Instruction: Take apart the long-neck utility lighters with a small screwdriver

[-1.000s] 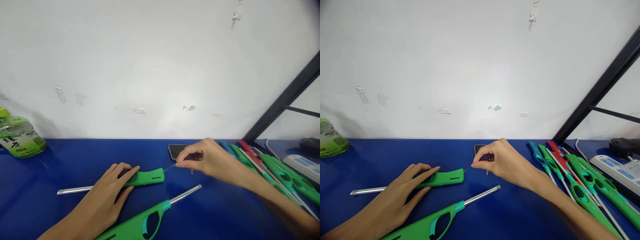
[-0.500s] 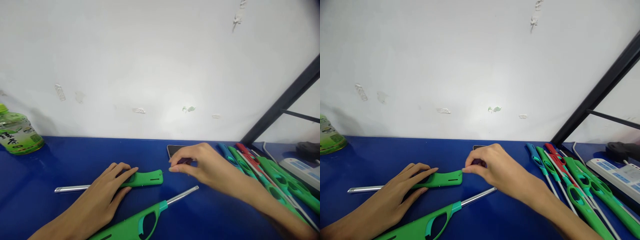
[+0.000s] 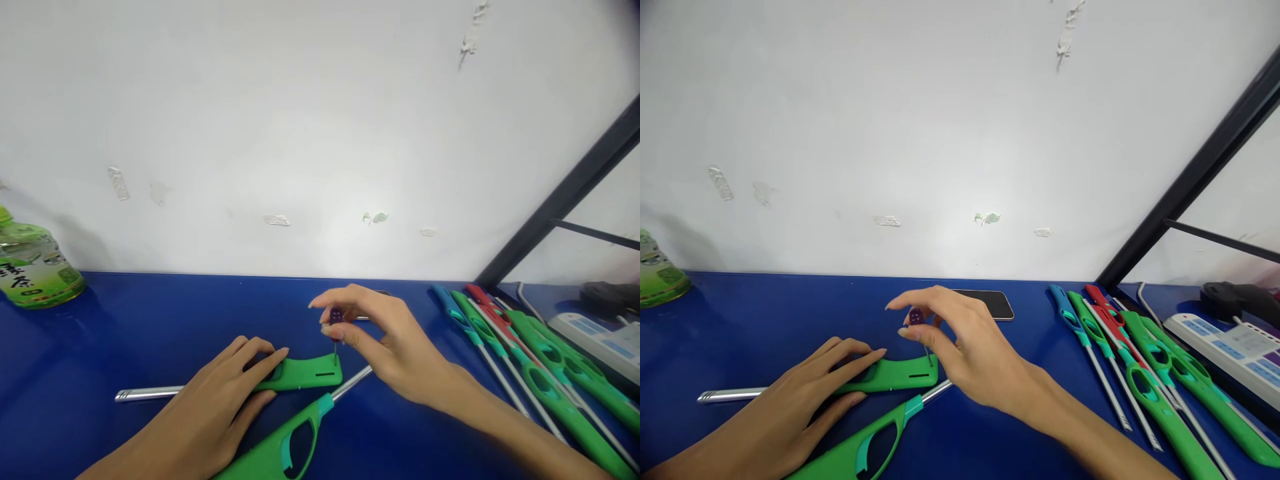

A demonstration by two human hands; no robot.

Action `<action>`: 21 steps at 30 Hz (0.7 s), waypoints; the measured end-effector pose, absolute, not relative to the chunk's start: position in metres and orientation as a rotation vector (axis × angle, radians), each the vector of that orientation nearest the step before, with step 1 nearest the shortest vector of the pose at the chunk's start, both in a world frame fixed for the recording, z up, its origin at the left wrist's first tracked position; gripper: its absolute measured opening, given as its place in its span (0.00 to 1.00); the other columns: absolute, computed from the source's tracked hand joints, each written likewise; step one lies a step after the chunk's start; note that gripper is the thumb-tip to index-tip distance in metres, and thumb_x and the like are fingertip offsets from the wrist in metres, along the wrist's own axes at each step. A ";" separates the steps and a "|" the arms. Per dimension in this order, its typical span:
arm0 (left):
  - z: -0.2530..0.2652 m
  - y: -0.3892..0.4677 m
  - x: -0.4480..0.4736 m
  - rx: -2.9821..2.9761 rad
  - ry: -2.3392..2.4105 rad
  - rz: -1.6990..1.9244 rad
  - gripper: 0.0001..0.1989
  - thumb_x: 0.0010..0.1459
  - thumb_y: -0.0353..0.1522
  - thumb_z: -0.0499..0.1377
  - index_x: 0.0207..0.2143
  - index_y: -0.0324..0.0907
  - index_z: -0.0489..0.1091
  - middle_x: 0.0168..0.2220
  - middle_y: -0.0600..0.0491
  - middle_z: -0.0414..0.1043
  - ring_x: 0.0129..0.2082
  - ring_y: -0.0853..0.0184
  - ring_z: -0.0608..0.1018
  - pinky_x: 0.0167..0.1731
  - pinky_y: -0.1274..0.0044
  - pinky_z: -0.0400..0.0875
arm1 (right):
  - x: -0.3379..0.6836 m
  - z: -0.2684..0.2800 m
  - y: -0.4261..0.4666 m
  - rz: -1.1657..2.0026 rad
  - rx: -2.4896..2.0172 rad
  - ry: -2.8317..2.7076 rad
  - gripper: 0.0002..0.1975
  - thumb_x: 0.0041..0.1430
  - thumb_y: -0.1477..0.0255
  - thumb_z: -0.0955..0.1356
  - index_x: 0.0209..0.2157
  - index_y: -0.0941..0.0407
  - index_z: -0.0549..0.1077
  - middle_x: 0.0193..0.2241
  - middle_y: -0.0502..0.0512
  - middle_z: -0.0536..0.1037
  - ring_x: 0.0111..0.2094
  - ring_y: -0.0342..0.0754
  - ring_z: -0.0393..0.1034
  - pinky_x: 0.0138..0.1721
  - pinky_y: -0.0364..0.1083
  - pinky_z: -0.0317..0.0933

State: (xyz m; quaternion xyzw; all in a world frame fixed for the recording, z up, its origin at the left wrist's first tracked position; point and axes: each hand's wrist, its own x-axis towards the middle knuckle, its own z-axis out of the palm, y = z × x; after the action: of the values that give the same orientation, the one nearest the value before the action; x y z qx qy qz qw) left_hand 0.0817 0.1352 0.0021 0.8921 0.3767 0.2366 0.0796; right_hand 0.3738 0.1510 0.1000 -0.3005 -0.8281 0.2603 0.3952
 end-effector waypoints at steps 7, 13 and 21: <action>0.003 0.136 0.083 2.657 1.171 0.750 0.24 0.79 0.37 0.56 0.73 0.60 0.70 0.58 0.51 0.81 0.54 0.56 0.85 0.53 0.67 0.87 | 0.380 0.100 0.156 0.977 -0.828 -1.912 0.07 0.77 0.67 0.73 0.49 0.50 0.87 0.47 0.56 0.85 0.43 0.49 0.80 0.41 0.46 0.75; 0.002 0.135 0.082 2.690 1.179 0.785 0.24 0.79 0.39 0.57 0.73 0.61 0.70 0.58 0.53 0.82 0.55 0.57 0.85 0.53 0.68 0.87 | 0.384 0.085 0.168 1.071 -0.819 -1.659 0.10 0.69 0.60 0.80 0.46 0.49 0.89 0.39 0.54 0.83 0.33 0.46 0.77 0.33 0.44 0.73; 0.002 0.135 0.080 2.690 1.195 0.718 0.23 0.80 0.40 0.55 0.73 0.60 0.70 0.59 0.53 0.80 0.55 0.58 0.84 0.54 0.68 0.86 | 0.402 0.081 0.182 1.249 -0.600 -1.713 0.07 0.72 0.62 0.79 0.44 0.50 0.89 0.48 0.57 0.84 0.43 0.48 0.80 0.40 0.44 0.76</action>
State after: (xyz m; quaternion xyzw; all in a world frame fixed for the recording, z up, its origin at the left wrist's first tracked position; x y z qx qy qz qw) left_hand 0.0802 0.1347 0.0016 0.8865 0.3938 0.2365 0.0560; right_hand 0.4019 0.1825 0.0813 -0.2429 -0.6934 0.5056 0.4522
